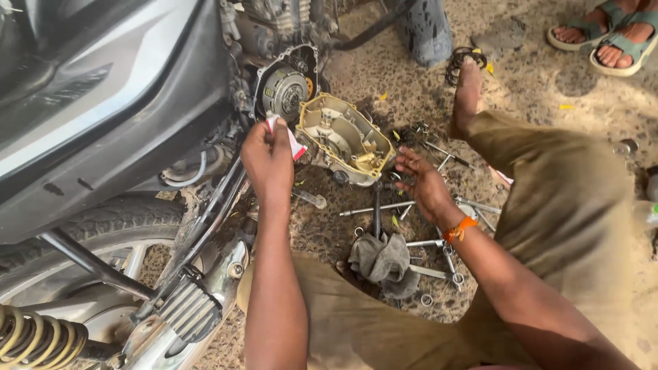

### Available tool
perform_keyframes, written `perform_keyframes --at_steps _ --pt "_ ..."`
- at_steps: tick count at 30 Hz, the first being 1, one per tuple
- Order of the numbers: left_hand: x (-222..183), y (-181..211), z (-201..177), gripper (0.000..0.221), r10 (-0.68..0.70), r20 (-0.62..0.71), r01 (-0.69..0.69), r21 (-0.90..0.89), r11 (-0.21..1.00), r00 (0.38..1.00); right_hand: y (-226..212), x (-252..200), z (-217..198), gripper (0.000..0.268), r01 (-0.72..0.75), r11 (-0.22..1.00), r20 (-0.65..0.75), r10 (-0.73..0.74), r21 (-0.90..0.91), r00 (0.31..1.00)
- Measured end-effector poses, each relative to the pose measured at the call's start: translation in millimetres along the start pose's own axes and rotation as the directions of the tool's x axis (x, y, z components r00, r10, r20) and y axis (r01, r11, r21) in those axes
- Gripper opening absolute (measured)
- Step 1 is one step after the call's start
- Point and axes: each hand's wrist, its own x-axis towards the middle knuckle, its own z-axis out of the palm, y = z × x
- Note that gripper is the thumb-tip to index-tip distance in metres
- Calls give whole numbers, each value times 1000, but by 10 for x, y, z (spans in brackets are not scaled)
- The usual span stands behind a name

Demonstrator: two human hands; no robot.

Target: Applying sealant to an engine case component and performing maintenance on a motorcycle engine.

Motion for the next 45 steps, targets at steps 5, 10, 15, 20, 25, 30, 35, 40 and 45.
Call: perform_keyframes --at_steps 5,10,15,20,25,30,35,40,45 --pt "-65 -34 -91 21 58 -26 -56 66 996 998 14 34 36 55 -43 999 11 43 -18 999" --pt "-170 88 -75 16 -16 33 14 45 999 999 172 219 -65 62 -60 989 79 49 132 996" --pt "-350 146 -120 24 -26 1 24 255 967 1000 254 241 -86 74 -26 988 154 2 155 988" --pt "-391 89 -90 25 -64 -28 70 331 941 998 121 311 10 83 10 990 137 9 -142 991" --pt "-319 -2 2 29 -77 -19 79 323 943 997 -41 353 -39 85 207 827 151 -149 -523 977" --pt "-216 -40 90 27 -82 4 75 367 927 997 -277 504 -43 86 320 541 231 -227 -778 946" --pt "-161 36 156 22 -96 10 88 313 946 995 -152 742 -262 98 128 732 153 -33 -669 988" --pt "-168 -5 145 21 -45 19 37 311 950 999 -170 464 -258 96 318 813 210 -245 -487 947" --pt "-147 30 164 18 -40 13 33 336 941 999 -93 396 -211 79 420 627 241 -354 -656 904"
